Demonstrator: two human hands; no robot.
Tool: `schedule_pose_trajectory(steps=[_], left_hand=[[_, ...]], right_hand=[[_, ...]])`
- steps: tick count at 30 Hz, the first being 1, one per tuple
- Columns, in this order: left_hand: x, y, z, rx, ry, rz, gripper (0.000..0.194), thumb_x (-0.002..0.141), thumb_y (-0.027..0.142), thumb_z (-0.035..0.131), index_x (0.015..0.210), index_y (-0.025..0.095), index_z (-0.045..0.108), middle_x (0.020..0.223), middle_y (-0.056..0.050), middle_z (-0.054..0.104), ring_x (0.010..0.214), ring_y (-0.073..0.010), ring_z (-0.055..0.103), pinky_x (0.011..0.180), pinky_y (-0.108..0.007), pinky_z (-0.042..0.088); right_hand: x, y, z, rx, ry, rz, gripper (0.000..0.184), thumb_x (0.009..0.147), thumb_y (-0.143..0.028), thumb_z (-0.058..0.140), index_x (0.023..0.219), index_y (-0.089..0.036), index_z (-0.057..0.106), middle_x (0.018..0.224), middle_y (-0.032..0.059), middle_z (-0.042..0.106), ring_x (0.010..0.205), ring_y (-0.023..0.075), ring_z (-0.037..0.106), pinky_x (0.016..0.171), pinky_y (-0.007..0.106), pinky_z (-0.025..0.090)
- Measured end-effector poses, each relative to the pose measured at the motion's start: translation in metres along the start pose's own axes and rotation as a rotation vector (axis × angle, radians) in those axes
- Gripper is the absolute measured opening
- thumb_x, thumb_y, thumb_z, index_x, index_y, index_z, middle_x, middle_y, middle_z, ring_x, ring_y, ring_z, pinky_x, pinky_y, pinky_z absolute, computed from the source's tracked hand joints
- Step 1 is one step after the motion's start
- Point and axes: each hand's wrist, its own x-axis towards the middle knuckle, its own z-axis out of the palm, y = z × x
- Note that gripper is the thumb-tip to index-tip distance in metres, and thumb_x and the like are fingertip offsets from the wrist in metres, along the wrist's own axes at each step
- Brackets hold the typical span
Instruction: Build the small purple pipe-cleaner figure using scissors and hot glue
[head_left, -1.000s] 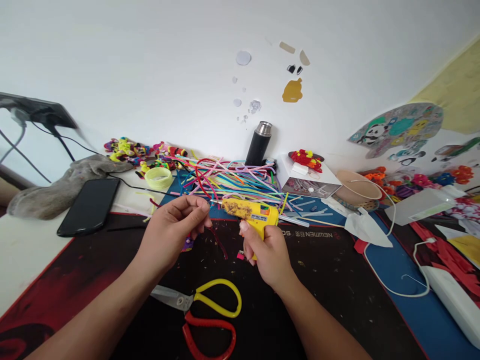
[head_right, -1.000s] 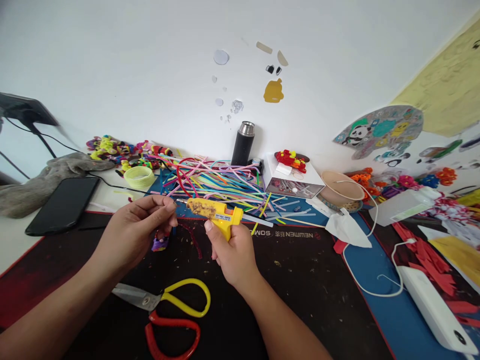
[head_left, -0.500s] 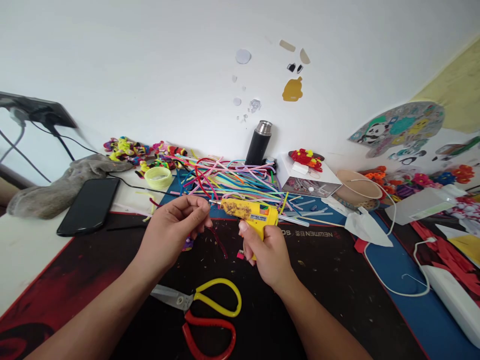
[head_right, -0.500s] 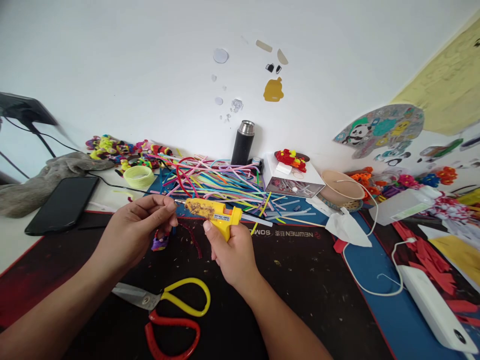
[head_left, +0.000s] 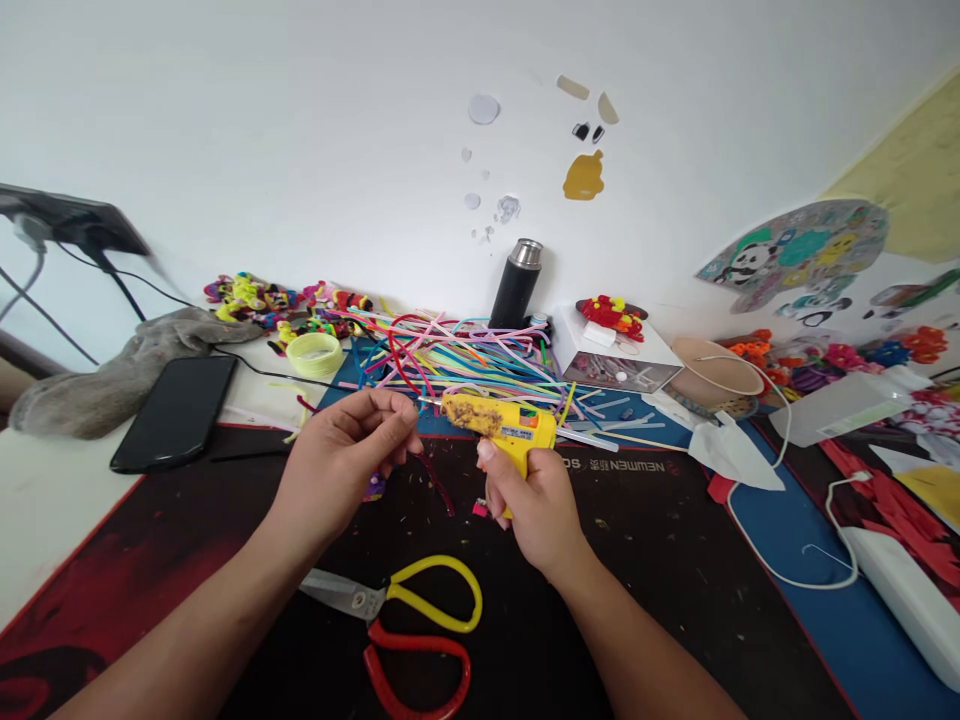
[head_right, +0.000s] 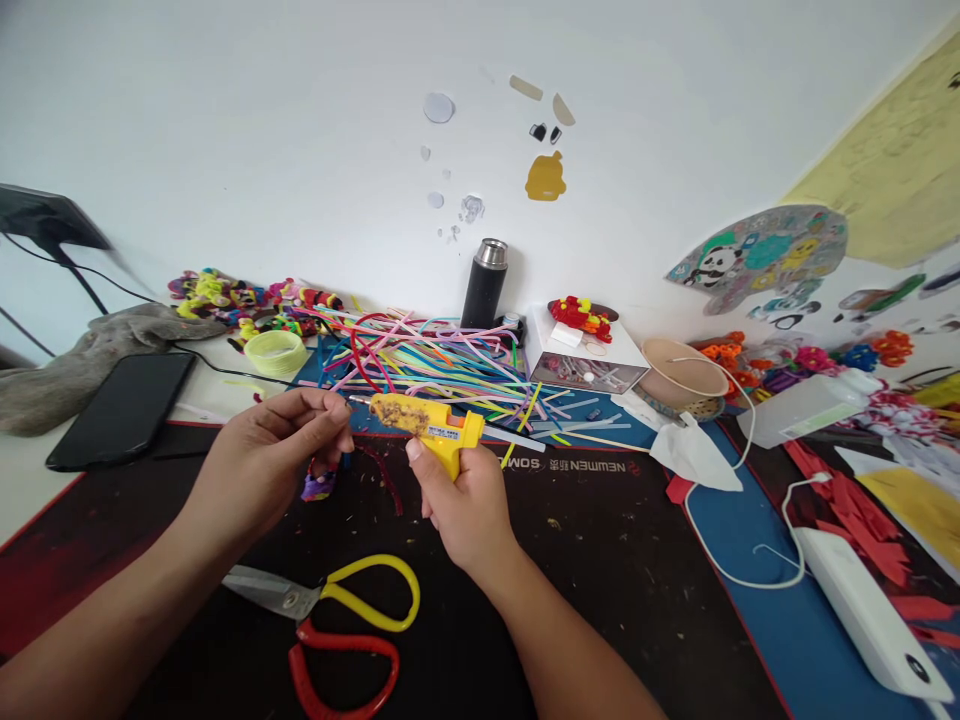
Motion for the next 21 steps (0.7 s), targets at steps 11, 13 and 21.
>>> schedule_pose_trajectory(steps=[11, 13, 21], left_hand=[[0.0, 0.0035, 0.0024, -0.023, 0.036, -0.007, 0.031, 0.085, 0.047, 0.092, 0.087, 0.022, 0.074, 0.068, 0.0, 0.072, 0.055, -0.0129, 0.055, 0.051, -0.024, 0.042], [0.0001, 0.0032, 0.0024, -0.014, 0.039, -0.007, 0.031, 0.084, 0.047, 0.091, 0.087, 0.022, 0.073, 0.068, -0.001, 0.072, 0.056, -0.0136, 0.056, 0.051, -0.024, 0.042], [0.0007, 0.003, 0.0022, -0.01, 0.035, -0.001, 0.032, 0.083, 0.048, 0.092, 0.087, 0.022, 0.073, 0.067, 0.0, 0.071, 0.055, -0.0133, 0.056, 0.05, -0.023, 0.042]], right_hand=[[-0.0009, 0.0002, -0.0007, -0.014, -0.012, -0.011, 0.075, 0.093, -0.085, 0.071, 0.053, -0.023, 0.056, 0.043, -0.001, 0.049, 0.041, 0.011, 0.044, 0.048, 0.027, 0.038], [-0.0011, -0.0004, -0.0007, -0.019, -0.017, -0.013, 0.075, 0.093, -0.086, 0.07, 0.053, -0.023, 0.056, 0.043, -0.0009, 0.049, 0.041, 0.0112, 0.044, 0.048, 0.027, 0.038], [-0.0019, -0.004, -0.0002, -0.019, -0.029, -0.011, 0.074, 0.094, -0.082, 0.071, 0.051, -0.025, 0.054, 0.042, -0.0009, 0.048, 0.041, 0.0115, 0.044, 0.048, 0.028, 0.039]])
